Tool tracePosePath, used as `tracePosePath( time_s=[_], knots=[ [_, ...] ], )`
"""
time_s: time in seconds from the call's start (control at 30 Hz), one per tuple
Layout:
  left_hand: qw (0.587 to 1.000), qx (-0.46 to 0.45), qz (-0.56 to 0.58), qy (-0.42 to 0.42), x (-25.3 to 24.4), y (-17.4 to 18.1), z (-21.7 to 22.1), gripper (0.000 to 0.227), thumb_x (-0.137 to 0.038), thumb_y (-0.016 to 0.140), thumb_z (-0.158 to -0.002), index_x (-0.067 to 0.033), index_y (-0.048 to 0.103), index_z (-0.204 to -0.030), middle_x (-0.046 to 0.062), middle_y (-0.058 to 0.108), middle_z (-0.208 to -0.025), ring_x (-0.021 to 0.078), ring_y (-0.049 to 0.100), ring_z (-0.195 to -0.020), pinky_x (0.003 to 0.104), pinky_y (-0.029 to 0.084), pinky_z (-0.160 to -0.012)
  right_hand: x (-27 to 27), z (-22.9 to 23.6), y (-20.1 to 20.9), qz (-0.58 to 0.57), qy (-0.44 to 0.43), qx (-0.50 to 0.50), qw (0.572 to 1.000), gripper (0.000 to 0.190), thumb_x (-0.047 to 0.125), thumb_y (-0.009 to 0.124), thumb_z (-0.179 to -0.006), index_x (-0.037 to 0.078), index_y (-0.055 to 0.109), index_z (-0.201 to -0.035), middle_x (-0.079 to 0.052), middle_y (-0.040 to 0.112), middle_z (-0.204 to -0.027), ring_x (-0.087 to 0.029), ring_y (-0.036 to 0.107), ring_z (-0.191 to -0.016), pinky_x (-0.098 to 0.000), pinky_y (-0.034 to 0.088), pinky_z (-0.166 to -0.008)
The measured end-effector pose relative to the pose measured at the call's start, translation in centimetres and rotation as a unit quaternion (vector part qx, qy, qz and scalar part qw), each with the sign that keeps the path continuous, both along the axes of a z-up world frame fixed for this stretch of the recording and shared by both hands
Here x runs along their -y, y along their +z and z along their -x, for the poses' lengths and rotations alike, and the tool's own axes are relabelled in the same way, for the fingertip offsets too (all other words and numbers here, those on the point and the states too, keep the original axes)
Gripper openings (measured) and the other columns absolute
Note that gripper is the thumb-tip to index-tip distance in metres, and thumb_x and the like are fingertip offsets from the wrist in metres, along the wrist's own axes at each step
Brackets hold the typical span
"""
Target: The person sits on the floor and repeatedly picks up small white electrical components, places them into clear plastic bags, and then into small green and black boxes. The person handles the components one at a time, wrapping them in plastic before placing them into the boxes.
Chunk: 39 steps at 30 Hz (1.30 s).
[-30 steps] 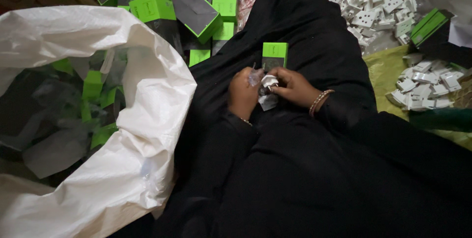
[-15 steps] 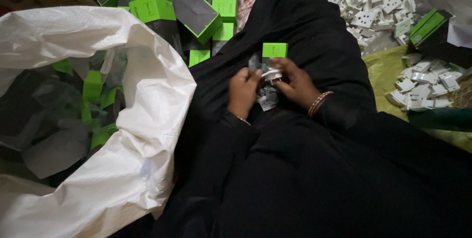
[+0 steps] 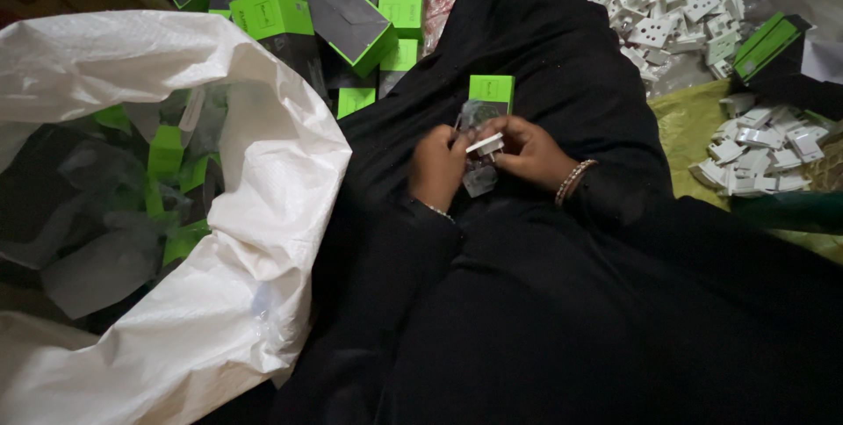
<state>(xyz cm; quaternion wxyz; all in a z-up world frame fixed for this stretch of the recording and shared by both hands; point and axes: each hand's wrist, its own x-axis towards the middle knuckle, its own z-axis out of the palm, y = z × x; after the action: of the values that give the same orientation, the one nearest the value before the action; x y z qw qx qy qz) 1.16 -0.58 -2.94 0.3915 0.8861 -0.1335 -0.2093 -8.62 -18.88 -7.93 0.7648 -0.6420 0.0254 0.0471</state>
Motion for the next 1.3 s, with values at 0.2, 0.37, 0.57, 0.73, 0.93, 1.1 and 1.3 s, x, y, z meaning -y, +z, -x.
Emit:
tracePosePath(
  time_s=[0.2, 0.37, 0.57, 0.73, 0.93, 1.1, 1.3],
  knots=[
    [0.998, 0.011, -0.058, -0.021, 0.0, 1.3, 0.3, 0.013, -0.017, 0.074, -0.084, -0.0072, 0.071, -0.092, 0.015, 0.073, -0.092, 0.031, 0.071, -0.081, 0.043, 0.055, -0.07, 0.2, -0.8, -0.4, -0.027, 0.011, -0.04, 0.999, 0.037, 0.005, 0.069, -0.094, 0.005, 0.059, -0.13, -0.003, 0.068, -0.119, -0.014, 0.065, -0.112, -0.0323, 0.054, -0.101],
    [0.979, 0.087, 0.184, 0.02, -0.2, 1.7, 0.6, 0.023, -0.017, 0.073, -0.085, -0.0061, 0.071, -0.105, 0.014, 0.074, -0.096, 0.03, 0.073, -0.082, 0.039, 0.057, -0.074, -0.1, -1.1, -1.1, -0.001, -0.075, -0.062, 0.995, 0.033, 0.009, 0.068, -0.097, 0.003, 0.06, -0.129, -0.005, 0.069, -0.117, -0.014, 0.067, -0.106, -0.0305, 0.057, -0.094],
    [0.979, 0.112, 0.112, -0.128, -1.3, 1.9, 0.2, 0.022, -0.014, 0.069, -0.093, -0.0045, 0.075, -0.112, 0.015, 0.074, -0.103, 0.0303, 0.071, -0.097, 0.038, 0.055, -0.083, -0.9, -1.1, -0.4, -0.01, 0.001, -0.007, 1.0, 0.036, 0.012, 0.069, -0.096, 0.003, 0.061, -0.13, -0.005, 0.071, -0.12, -0.011, 0.066, -0.11, -0.0288, 0.055, -0.097],
    [0.967, 0.168, 0.188, 0.024, -1.1, 5.2, -0.7, 0.014, -0.016, 0.067, -0.1, -0.0033, 0.073, -0.104, 0.016, 0.074, -0.097, 0.0301, 0.071, -0.089, 0.038, 0.054, -0.081, -0.9, -1.3, -1.0, 0.067, 0.004, -0.046, 0.997, 0.029, 0.013, 0.073, -0.093, 0.004, 0.067, -0.119, -0.004, 0.074, -0.113, -0.013, 0.07, -0.103, -0.029, 0.057, -0.092],
    [0.978, 0.089, 0.03, -0.184, 3.4, 13.3, 0.7, 0.018, -0.018, 0.072, -0.087, -0.004, 0.075, -0.097, 0.016, 0.074, -0.093, 0.0294, 0.073, -0.083, 0.039, 0.056, -0.074, -1.3, -2.0, -6.1, 0.12, 0.012, 0.026, 0.992, 0.028, 0.014, 0.074, -0.092, 0.005, 0.066, -0.118, -0.004, 0.074, -0.107, -0.014, 0.071, -0.096, -0.0305, 0.058, -0.086],
    [0.948, 0.144, 0.191, -0.209, 8.6, 16.4, 2.7, 0.03, -0.019, 0.07, -0.093, -0.0043, 0.069, -0.12, 0.016, 0.073, -0.109, 0.0315, 0.074, -0.098, 0.039, 0.059, -0.085, -1.3, -1.4, -7.2, -0.015, -0.008, -0.012, 1.0, 0.038, 0.011, 0.071, -0.094, 0.006, 0.057, -0.128, -0.004, 0.071, -0.107, -0.013, 0.069, -0.094, -0.0295, 0.058, -0.083],
    [0.952, 0.239, 0.059, -0.184, 7.0, 16.2, 1.5, 0.037, -0.022, 0.076, -0.085, -0.0047, 0.069, -0.118, 0.019, 0.07, -0.111, 0.0384, 0.069, -0.098, 0.045, 0.056, -0.079, 0.1, -1.7, -2.6, -0.144, -0.053, -0.051, 0.987, 0.05, 0.008, 0.067, -0.095, 0.007, 0.046, -0.141, -0.004, 0.068, -0.107, -0.012, 0.067, -0.091, -0.0282, 0.057, -0.079]
  ],
)
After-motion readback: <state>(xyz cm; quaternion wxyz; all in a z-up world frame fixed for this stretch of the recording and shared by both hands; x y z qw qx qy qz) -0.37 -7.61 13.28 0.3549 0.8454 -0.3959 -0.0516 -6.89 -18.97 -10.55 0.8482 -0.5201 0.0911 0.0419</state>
